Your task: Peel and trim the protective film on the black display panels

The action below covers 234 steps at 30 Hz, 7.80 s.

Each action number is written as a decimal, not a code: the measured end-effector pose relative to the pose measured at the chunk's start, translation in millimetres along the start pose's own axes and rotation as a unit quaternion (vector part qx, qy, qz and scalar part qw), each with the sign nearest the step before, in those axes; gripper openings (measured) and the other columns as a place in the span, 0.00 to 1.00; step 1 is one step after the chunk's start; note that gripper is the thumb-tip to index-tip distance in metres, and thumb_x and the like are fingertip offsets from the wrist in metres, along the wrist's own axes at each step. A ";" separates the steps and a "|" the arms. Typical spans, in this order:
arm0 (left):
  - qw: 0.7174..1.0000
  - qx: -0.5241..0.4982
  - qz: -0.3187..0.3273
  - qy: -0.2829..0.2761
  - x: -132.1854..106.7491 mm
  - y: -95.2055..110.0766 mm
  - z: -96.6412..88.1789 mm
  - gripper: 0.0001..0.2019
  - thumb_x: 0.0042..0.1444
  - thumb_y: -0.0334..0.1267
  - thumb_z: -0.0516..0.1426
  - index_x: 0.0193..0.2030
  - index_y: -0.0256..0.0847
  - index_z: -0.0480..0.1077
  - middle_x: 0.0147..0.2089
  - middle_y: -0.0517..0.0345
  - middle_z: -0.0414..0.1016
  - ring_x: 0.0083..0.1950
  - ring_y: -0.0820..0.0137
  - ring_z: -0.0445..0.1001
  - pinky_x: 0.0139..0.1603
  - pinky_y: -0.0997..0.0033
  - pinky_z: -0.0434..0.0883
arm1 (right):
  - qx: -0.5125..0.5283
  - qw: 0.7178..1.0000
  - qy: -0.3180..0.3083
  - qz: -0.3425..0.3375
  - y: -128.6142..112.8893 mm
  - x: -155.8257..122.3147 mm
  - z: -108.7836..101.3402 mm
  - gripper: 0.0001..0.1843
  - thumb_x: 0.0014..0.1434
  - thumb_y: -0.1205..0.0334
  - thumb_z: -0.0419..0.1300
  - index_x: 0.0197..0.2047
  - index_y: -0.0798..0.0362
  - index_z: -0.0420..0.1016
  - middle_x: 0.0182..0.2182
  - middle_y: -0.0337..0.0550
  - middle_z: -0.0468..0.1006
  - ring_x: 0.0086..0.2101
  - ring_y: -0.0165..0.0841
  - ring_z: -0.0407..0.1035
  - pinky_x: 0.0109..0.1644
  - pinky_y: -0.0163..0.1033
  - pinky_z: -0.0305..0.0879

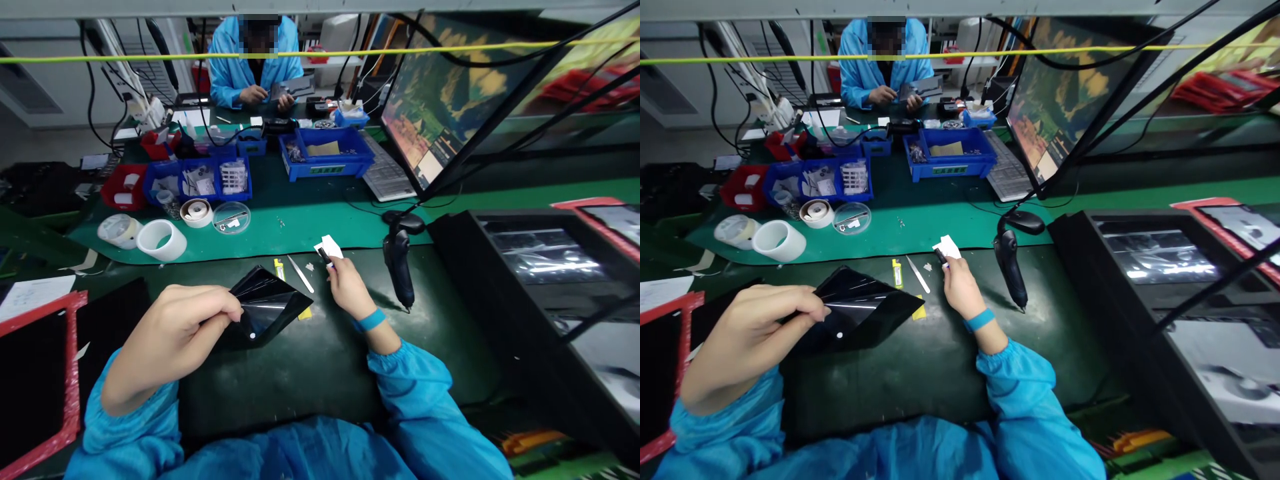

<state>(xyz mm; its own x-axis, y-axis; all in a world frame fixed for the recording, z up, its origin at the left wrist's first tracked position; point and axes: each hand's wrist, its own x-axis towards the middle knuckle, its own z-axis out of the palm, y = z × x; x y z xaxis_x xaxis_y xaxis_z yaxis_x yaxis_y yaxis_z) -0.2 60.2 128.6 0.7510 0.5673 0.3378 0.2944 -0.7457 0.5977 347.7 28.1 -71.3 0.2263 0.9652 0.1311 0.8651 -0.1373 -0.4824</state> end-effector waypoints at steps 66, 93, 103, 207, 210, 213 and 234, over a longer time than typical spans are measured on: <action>0.999 0.038 -0.008 0.009 -1.0 -1.5 -0.2 0.10 0.70 0.26 0.56 0.43 0.47 0.73 0.40 0.67 0.82 0.40 0.74 0.82 0.40 0.75 0.72 | 0.127 0.987 0.100 -0.002 -5.1 -18.5 -12.3 0.18 0.76 0.49 0.46 0.42 0.49 0.70 0.24 0.40 0.71 0.25 0.38 0.67 0.32 0.40 0.56; 1.000 0.025 -0.010 0.007 2.3 -3.9 1.1 0.10 0.69 0.26 0.56 0.43 0.47 0.72 0.40 0.68 0.81 0.39 0.75 0.80 0.39 0.76 0.72 | 0.159 0.974 0.161 0.005 -2.2 -18.5 -16.9 0.18 0.77 0.47 0.48 0.36 0.47 0.64 0.25 0.42 0.71 0.26 0.40 0.67 0.32 0.44 0.57; 0.999 0.028 0.010 0.012 1.5 -6.0 1.9 0.10 0.68 0.25 0.57 0.43 0.46 0.73 0.40 0.67 0.82 0.40 0.74 0.82 0.41 0.75 0.72 | 0.180 0.967 0.177 -0.005 -4.1 -16.3 -17.4 0.16 0.76 0.48 0.49 0.42 0.49 0.68 0.28 0.40 0.72 0.29 0.38 0.68 0.35 0.42 0.61; 1.000 -0.003 0.015 -0.012 5.6 -1.5 4.9 0.12 0.68 0.21 0.54 0.41 0.43 0.71 0.32 0.66 0.73 0.30 0.78 0.70 0.33 0.76 0.63 | 0.370 0.814 0.166 -0.417 -168.1 -21.3 -82.9 0.12 0.68 0.63 0.56 0.52 0.55 0.75 0.28 0.41 0.77 0.27 0.33 0.72 0.32 0.39 0.72; 1.000 -0.003 0.017 -0.012 6.2 -1.2 4.3 0.12 0.68 0.21 0.54 0.41 0.43 0.71 0.32 0.66 0.73 0.30 0.78 0.71 0.33 0.76 0.63 | 0.370 0.814 0.168 -0.415 -168.7 -21.3 -82.1 0.12 0.69 0.63 0.55 0.51 0.55 0.76 0.28 0.41 0.77 0.27 0.33 0.72 0.32 0.39 0.73; 1.000 -0.005 0.017 -0.014 6.2 -0.4 4.3 0.12 0.68 0.21 0.54 0.41 0.43 0.72 0.31 0.66 0.73 0.30 0.78 0.70 0.33 0.76 0.63 | 0.373 0.812 0.168 -0.416 -169.4 -21.0 -81.8 0.12 0.68 0.63 0.56 0.51 0.56 0.76 0.28 0.41 0.77 0.27 0.33 0.72 0.32 0.39 0.73; 1.000 -0.005 0.023 -0.015 5.2 -0.8 4.5 0.12 0.67 0.21 0.53 0.40 0.42 0.72 0.31 0.65 0.73 0.29 0.76 0.69 0.31 0.74 0.61 | 0.365 0.815 0.160 -0.420 -170.1 -22.4 -81.8 0.12 0.66 0.64 0.58 0.51 0.55 0.75 0.28 0.40 0.77 0.27 0.34 0.73 0.33 0.40 0.75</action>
<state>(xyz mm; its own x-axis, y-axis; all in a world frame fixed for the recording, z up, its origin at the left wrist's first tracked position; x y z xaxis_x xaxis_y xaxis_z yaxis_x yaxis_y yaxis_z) 6.1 62.2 126.7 0.7810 0.5214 0.3439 0.2525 -0.7671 0.5897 232.1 11.6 78.6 -0.1026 0.5275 0.8433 0.3038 0.8239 -0.4784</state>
